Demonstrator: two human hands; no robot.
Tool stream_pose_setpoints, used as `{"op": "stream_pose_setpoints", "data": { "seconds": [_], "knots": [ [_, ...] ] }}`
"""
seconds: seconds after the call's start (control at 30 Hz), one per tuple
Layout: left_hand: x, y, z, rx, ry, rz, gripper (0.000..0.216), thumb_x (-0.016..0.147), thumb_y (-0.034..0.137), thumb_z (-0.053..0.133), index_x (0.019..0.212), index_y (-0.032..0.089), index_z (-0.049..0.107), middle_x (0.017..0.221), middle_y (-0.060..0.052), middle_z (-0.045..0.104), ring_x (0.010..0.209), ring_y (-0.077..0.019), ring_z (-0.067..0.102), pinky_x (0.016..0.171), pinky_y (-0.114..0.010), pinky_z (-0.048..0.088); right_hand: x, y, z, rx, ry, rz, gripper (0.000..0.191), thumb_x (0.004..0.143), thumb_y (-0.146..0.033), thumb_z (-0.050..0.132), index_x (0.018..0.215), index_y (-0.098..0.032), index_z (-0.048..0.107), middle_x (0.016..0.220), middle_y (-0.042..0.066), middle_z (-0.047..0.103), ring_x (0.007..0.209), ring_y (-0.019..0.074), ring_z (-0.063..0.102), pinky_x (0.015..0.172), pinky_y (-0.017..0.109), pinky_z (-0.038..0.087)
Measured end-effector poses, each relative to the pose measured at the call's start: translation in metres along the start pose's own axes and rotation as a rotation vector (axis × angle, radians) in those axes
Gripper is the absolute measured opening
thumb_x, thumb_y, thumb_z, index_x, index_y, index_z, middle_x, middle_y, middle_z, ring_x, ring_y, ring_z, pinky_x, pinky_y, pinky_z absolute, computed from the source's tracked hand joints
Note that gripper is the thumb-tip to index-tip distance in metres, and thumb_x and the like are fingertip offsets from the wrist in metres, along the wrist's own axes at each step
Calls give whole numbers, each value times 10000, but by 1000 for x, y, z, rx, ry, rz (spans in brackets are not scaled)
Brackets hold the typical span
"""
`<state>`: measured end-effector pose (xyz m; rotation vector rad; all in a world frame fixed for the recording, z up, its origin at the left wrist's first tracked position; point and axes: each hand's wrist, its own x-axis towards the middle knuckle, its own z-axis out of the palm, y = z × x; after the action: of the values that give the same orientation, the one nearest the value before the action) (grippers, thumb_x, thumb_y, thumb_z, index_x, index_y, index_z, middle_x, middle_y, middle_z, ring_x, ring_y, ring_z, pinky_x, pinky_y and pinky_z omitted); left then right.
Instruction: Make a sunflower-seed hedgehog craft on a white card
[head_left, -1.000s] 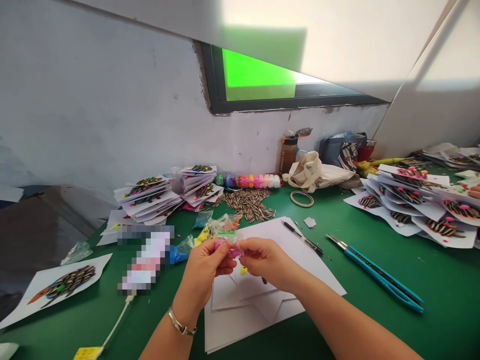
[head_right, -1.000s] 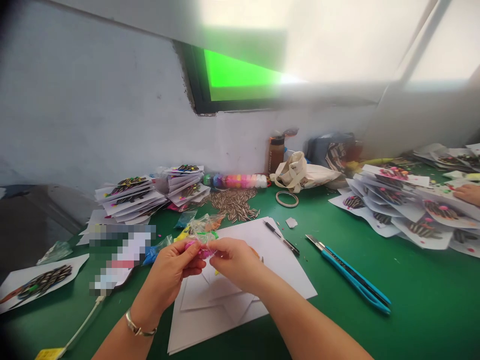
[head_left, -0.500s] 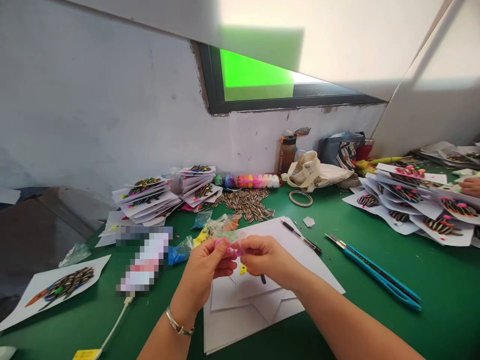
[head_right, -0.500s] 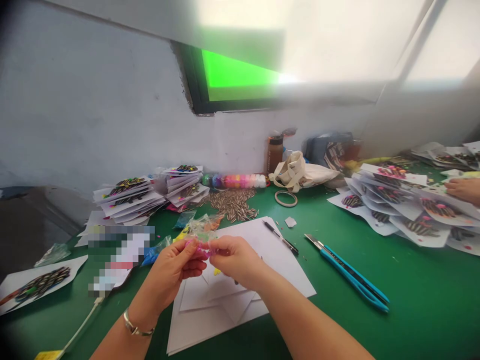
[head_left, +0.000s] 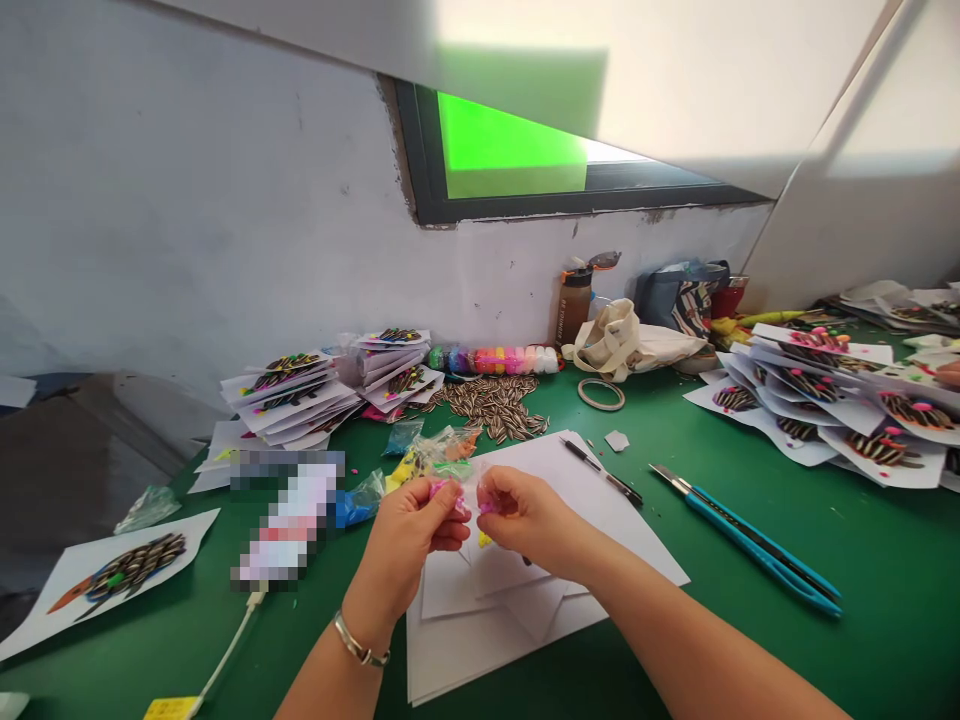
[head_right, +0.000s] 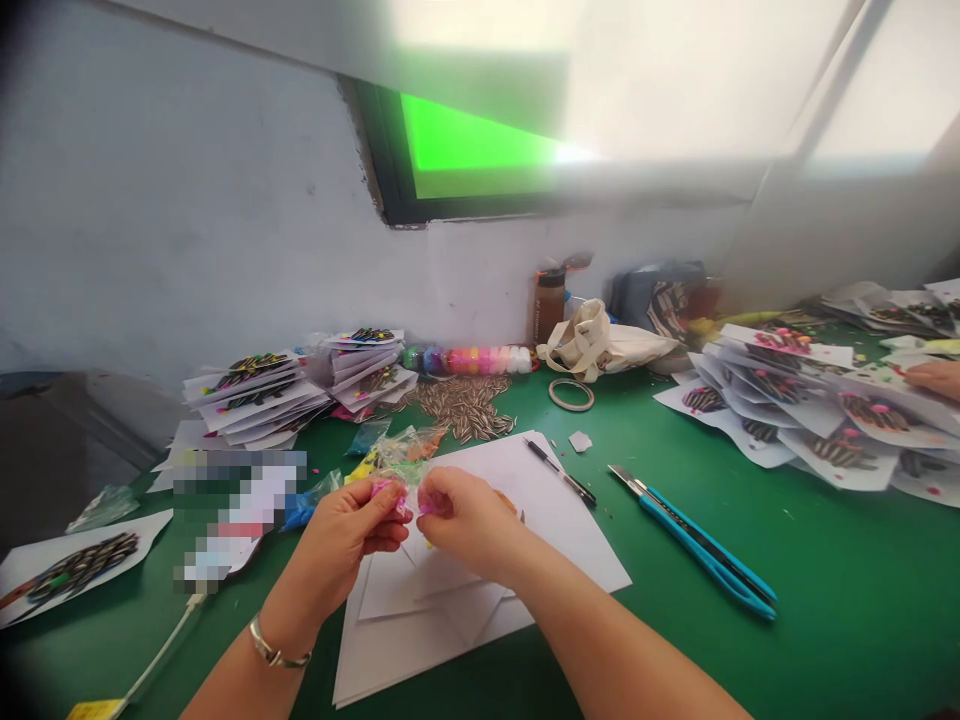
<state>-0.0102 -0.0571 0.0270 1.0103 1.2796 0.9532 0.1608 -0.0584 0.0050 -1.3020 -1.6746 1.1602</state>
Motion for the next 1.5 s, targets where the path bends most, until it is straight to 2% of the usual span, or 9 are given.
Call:
{"op": "stream_pose_setpoints", "data": {
  "seconds": [0.17,0.3,0.4,0.53,0.6,0.73,1.07,1.27,1.5],
  "knots": [
    [1,0,-2,-13,0,4,455,643,542,759,810,134,646,664,-38,694,543,-128,634,509,-213,501,0,1,1,148,-46,53,248,756,-252,584,980,-239,690,651,-36,549,554,98,434,509,224,309],
    [0,0,-1,-1,-6,4,460,635,541,761,811,132,647,656,-38,689,538,-130,631,509,-217,497,2,1,-2,269,-157,75,213,754,-322,614,905,-202,705,653,-29,536,505,78,399,475,224,307],
    [-1,0,0,8,-12,2,456,634,533,765,822,133,650,664,-43,694,538,-133,632,511,-225,498,4,2,-4,295,-143,57,159,747,-308,617,840,-190,668,674,-25,533,491,72,398,456,220,305],
    [-2,1,1,23,-9,-9,446,645,525,759,829,134,650,681,-56,704,544,-134,633,518,-229,499,3,0,-5,48,-29,-70,40,761,-189,540,760,-197,579,757,-12,544,558,89,458,501,221,343],
    [-2,2,2,33,-10,-13,443,653,528,752,829,135,647,694,-58,709,550,-130,633,526,-226,501,0,-4,-5,-147,41,-152,75,755,-130,506,733,-197,529,785,-7,542,625,102,484,559,226,362],
    [-1,2,2,47,-29,-8,417,676,525,738,796,139,636,699,-46,703,556,-123,631,529,-220,501,-4,-13,-6,-281,38,-100,87,778,-132,474,777,-218,460,696,-38,515,586,100,465,544,215,324],
    [-1,0,2,52,-18,-20,385,674,500,744,766,147,620,686,-48,702,545,-124,629,522,-223,495,0,-1,-15,117,-154,52,118,740,-174,469,845,-230,467,597,-63,503,483,91,399,471,212,289],
    [0,0,2,57,-8,-25,380,674,495,743,768,147,620,680,-47,704,539,-121,629,520,-220,496,2,5,-20,-174,70,-3,41,723,-195,522,727,-218,489,630,-47,533,563,103,422,496,212,292],
    [3,1,-8,21,66,-7,408,654,497,762,814,138,651,684,-45,715,549,-115,636,531,-208,509,6,-4,-22,187,44,84,120,757,-283,572,819,-193,621,710,-12,631,611,126,592,618,255,446]
  ]
}}
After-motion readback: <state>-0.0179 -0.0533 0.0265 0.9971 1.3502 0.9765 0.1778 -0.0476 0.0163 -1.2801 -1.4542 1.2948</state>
